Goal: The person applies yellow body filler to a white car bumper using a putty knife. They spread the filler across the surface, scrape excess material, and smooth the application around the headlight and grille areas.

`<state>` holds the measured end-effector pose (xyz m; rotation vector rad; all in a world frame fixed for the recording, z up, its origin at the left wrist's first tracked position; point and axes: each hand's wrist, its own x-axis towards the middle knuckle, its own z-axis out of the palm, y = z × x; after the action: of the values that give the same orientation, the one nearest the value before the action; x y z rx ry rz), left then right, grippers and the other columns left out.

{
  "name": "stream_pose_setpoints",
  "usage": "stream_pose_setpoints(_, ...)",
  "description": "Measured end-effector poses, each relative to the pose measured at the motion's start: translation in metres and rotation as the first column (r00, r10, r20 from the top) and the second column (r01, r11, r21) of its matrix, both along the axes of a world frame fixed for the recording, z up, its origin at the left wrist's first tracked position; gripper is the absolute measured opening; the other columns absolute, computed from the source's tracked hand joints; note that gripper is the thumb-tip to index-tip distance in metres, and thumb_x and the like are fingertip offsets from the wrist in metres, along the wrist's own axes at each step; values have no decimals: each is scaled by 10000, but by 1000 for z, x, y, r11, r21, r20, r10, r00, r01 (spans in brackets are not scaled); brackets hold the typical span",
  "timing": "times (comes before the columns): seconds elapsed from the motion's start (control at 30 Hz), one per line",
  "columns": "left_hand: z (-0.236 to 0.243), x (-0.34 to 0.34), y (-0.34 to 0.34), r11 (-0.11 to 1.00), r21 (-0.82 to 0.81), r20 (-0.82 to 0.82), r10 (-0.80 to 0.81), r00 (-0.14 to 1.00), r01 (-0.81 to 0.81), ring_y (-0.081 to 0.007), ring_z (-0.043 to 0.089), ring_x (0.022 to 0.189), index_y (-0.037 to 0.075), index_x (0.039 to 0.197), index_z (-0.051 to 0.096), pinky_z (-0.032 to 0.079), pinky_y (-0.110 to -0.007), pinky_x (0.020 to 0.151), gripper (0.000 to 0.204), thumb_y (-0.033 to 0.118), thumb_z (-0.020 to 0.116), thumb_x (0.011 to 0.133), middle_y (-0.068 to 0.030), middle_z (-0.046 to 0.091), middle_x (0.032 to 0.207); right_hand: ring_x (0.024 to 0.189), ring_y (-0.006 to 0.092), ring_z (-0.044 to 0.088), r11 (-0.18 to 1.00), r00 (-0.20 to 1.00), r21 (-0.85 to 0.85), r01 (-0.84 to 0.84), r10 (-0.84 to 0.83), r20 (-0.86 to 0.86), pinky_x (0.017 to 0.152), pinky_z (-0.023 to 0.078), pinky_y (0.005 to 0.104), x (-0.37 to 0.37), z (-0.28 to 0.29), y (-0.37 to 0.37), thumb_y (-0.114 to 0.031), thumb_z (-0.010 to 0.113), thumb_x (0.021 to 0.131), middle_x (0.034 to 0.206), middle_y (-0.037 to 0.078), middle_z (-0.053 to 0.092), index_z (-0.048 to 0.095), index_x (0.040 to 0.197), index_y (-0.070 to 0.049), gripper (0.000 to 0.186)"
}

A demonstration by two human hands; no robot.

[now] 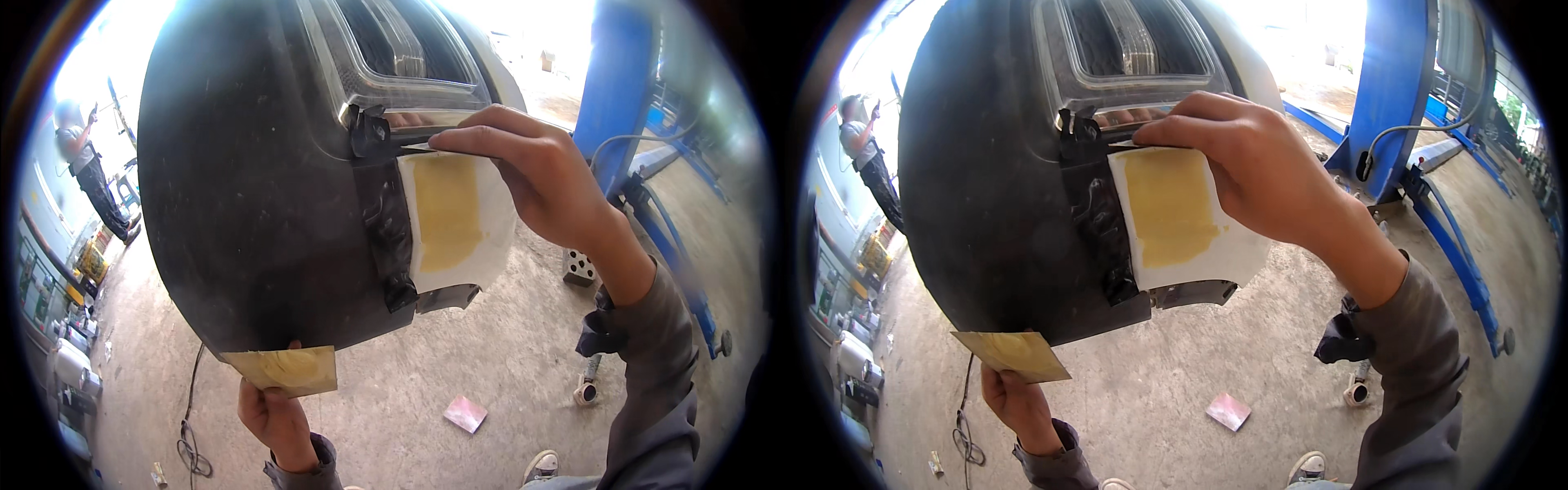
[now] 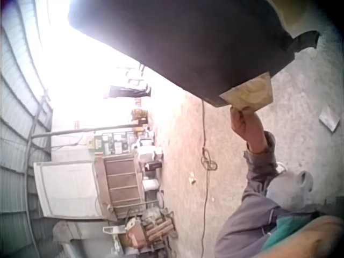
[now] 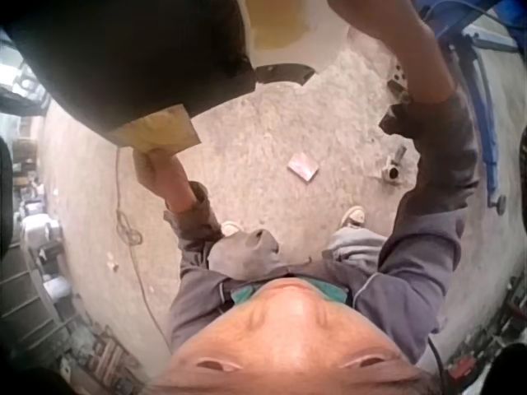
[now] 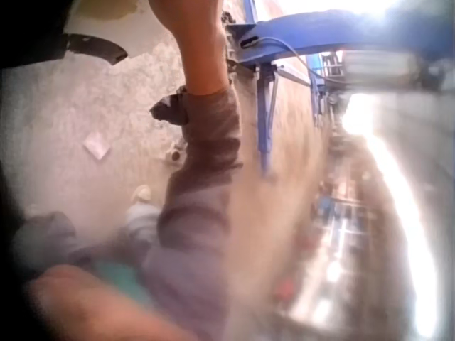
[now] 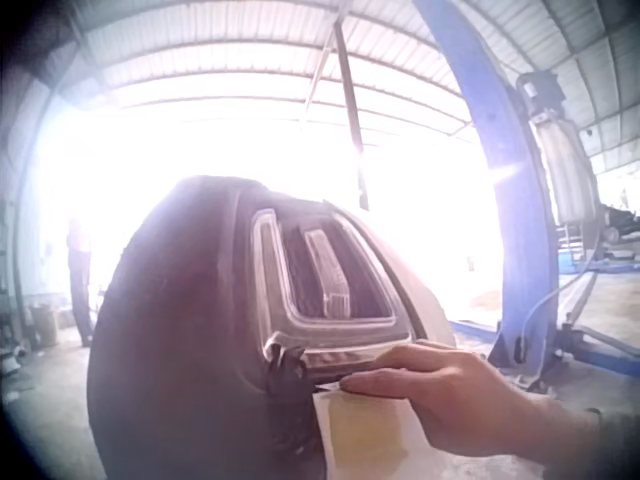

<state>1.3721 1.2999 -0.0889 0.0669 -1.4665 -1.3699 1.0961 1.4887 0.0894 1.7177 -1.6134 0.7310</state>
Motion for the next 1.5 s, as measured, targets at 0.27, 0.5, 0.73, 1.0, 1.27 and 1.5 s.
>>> stream_pose_setpoints(0.27,-7,8,-7,999,-10,26,47,999,-47,-189,550,1094,-62,1195,509,408,-331,974,374,234,545,968,-106,583,1186,876,304,650,998,997,59,-5,1,71,778,518,359,0,-1,-4,94,550,790,977,127,642,668,1086,-56,351)
stream_pose_setpoints(0.5,-6,8,-4,999,-5,37,41,998,-40,-193,543,1113,-70,1217,495,403,-334,987,383,221,534,971,-114,577,1203,930,286,645,996,995,63,62,-66,70,819,519,357,7,-11,-1,94,537,805,1046,116,622,653,1138,-71,389)
stream_pose_setpoints(0.73,-8,8,-4,1000,-9,3,-11,1000,11,-204,537,1137,-76,1242,477,400,-349,1002,392,201,538,970,-122,566,1231,965,274,609,972,977,-103,210,-214,-24,796,531,364,15,-38,-5,69,611,719,1051,71,608,651,1150,-158,490)
stream_pose_setpoints(1.0,-4,6,0,999,-15,-32,-47,998,47,-214,541,1141,-78,1253,471,398,-360,1017,398,188,546,968,-131,560,1247,965,289,605,951,969,-184,248,-247,29,811,501,372,29,-71,-11,1,674,711,1085,110,602,659,1158,-119,463)
stream_pose_setpoints(1.27,-2,-4,8,997,21,-36,73,997,-72,-245,595,1037,-103,1142,502,473,-454,964,356,206,545,970,-165,594,1133,1036,310,555,915,964,-306,262,-264,36,878,500,408,38,-125,-20,0,668,636,1107,119,569,664,1152,-128,532)
stream_pose_setpoints(1.5,-5,0,6,994,18,-12,104,995,-104,-223,590,1018,-89,1117,511,466,-425,961,333,211,542,973,-150,600,1117,1040,338,542,890,959,-357,283,-262,107,924,466,500,55,-163,-29,-19,630,717,1134,143,556,673,1139,-118,436)
